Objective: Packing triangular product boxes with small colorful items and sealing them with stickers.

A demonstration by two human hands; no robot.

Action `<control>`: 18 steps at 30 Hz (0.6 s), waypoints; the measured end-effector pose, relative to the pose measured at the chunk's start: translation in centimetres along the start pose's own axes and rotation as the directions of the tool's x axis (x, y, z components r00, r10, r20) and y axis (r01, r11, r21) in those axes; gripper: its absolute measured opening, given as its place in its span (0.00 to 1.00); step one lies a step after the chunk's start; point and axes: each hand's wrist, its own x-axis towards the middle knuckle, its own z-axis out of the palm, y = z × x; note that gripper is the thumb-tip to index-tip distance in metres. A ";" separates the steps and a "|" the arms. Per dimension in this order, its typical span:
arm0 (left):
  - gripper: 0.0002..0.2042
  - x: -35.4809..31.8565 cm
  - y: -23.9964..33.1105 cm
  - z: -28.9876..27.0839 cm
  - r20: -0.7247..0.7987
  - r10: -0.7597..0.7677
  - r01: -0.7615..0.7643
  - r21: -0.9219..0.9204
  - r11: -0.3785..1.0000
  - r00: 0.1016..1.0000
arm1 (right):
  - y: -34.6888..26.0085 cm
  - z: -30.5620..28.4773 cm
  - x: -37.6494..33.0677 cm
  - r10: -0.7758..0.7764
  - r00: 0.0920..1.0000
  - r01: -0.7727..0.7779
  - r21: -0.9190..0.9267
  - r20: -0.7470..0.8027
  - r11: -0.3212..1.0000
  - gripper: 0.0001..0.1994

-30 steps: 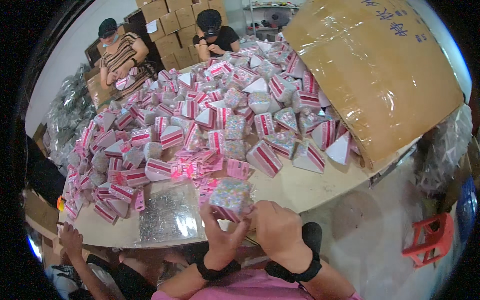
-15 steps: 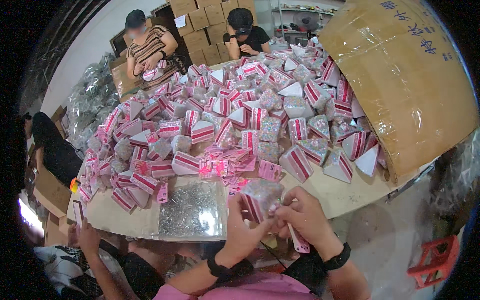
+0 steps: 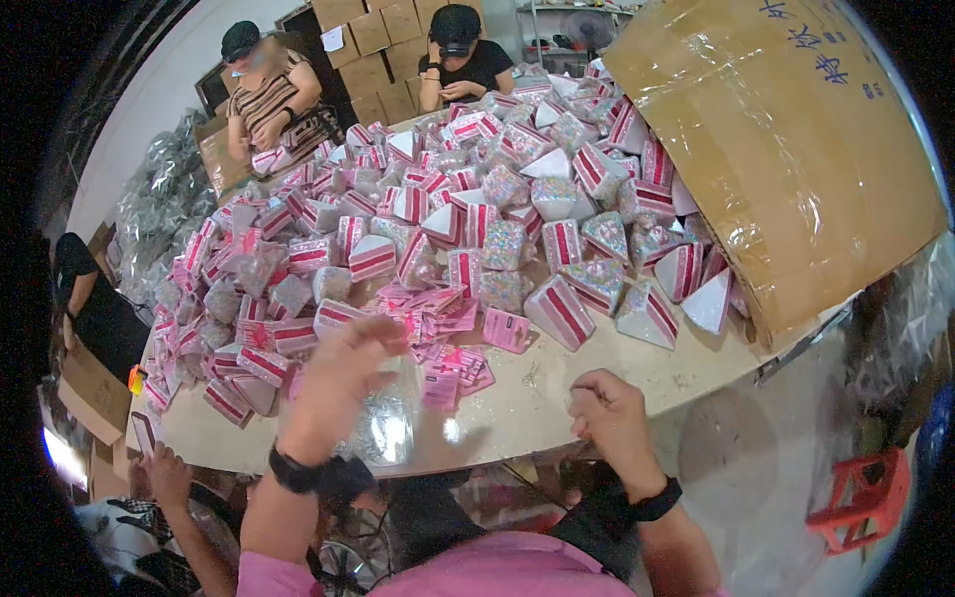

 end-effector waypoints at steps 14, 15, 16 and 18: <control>0.26 -3.5 -8.3 11.1 0.415 0.388 -0.554 0.736 0.389 0.823 | 0.8 0.7 -0.5 -0.459 0.763 0.564 -0.815 0.455 0.131 0.29; 0.27 -3.4 -8.7 11.2 0.414 0.394 -0.557 0.736 0.385 0.820 | 0.8 0.4 -0.9 -0.456 0.761 0.572 -0.809 0.461 0.137 0.30; 0.28 -3.4 -8.9 11.4 0.413 0.401 -0.559 0.737 0.381 0.818 | 0.9 0.0 -1.3 -0.452 0.759 0.580 -0.802 0.468 0.142 0.31; 0.30 -3.2 -8.9 12.2 0.392 0.382 -0.516 0.797 0.314 0.837 | 1.4 -0.4 -2.0 -0.458 0.758 0.579 -0.803 0.464 0.145 0.31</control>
